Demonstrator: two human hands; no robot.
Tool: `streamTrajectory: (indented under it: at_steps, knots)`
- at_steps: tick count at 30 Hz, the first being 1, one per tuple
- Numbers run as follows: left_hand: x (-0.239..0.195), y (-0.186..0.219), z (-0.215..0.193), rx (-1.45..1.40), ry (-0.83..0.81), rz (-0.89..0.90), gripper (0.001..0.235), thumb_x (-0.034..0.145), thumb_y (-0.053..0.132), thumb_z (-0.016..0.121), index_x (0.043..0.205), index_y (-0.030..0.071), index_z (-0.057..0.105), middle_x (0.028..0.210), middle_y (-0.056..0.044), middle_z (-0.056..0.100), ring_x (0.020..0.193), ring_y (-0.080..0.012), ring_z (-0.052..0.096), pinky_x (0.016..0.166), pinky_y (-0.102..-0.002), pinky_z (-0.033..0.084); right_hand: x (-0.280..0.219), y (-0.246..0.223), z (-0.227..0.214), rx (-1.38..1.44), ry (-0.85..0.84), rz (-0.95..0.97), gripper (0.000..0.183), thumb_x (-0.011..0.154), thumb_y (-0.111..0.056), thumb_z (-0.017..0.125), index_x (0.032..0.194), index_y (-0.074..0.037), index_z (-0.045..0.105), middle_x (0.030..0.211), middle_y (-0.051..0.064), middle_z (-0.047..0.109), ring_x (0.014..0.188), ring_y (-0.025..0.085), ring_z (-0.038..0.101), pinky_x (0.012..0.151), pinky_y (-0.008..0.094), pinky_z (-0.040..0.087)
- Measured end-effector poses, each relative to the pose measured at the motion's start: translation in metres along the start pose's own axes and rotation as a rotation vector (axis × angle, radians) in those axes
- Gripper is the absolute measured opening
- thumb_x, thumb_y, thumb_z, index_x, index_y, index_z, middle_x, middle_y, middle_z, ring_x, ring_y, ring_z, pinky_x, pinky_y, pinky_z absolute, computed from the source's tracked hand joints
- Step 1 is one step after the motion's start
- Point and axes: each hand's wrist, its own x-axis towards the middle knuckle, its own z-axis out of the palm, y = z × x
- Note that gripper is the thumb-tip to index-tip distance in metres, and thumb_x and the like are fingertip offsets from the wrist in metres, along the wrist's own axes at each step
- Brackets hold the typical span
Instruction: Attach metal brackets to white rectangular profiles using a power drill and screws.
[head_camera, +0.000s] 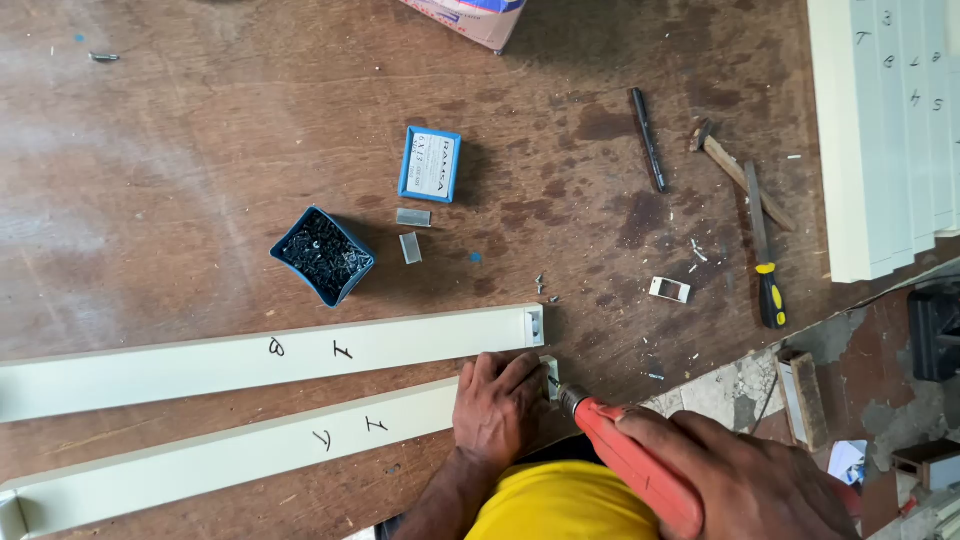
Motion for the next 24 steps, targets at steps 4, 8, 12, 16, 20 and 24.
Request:
streamTrajectory:
  at_steps: [4,8,12,16,20,24]
  knots:
    - [0.0,0.002,-0.001,0.025,-0.01,0.019,0.041,0.081,0.029,0.079,0.118,0.014,0.078,0.128,0.001,0.068,0.104,-0.0228,0.053,0.09,-0.039,0.043,0.002,0.014,0.01,-0.02,-0.058,0.041,0.101,0.07,-0.057,0.081,0.16,-0.037,0.038,0.142,0.002,0.061,0.123,0.025,0.07,0.106,0.048,0.055]
    - [0.001,0.001,0.0,-0.013,-0.014,-0.014,0.039,0.078,0.03,0.081,0.115,0.015,0.078,0.125,0.002,0.069,0.107,-0.0242,0.053,0.089,-0.04,0.043,0.001,0.012,0.011,0.037,0.139,-0.139,0.098,0.07,-0.046,0.083,0.157,-0.026,0.045,0.138,0.014,0.062,0.116,0.034,0.069,0.096,0.056,0.051]
    - [0.0,0.008,-0.009,-0.031,-0.012,-0.019,0.042,0.076,0.028,0.082,0.116,0.015,0.078,0.125,0.003,0.069,0.105,-0.0238,0.053,0.09,-0.04,0.044,-0.001,-0.008,-0.008,0.135,0.024,0.059,0.091,0.069,-0.043,0.08,0.153,-0.03,0.046,0.126,0.004,0.072,0.11,0.025,0.076,0.097,0.043,0.06]
    - [-0.002,0.01,-0.011,-0.011,0.019,0.014,0.043,0.072,0.028,0.083,0.113,0.014,0.078,0.123,0.001,0.069,0.105,-0.0252,0.054,0.09,-0.041,0.044,-0.01,-0.027,-0.01,0.028,0.049,0.003,0.082,0.078,-0.041,0.075,0.154,-0.031,0.045,0.126,0.004,0.07,0.107,0.026,0.075,0.092,0.045,0.059]
    - [-0.005,0.015,-0.012,-0.032,0.045,0.012,0.044,0.068,0.027,0.084,0.111,0.015,0.078,0.121,0.003,0.07,0.105,-0.0248,0.055,0.092,-0.041,0.045,-0.016,-0.037,-0.008,-0.078,0.118,0.066,0.078,0.078,-0.039,0.078,0.151,-0.04,0.049,0.137,0.0,0.066,0.106,0.029,0.073,0.093,0.044,0.058]
    - [-0.006,0.017,-0.012,0.0,0.029,0.002,0.043,0.068,0.027,0.087,0.109,0.016,0.078,0.12,0.003,0.07,0.107,-0.0256,0.055,0.093,-0.041,0.045,-0.037,-0.055,-0.051,0.235,0.042,0.249,0.07,0.076,-0.033,0.082,0.141,-0.035,0.056,0.118,0.002,0.08,0.105,0.021,0.079,0.096,0.037,0.062]
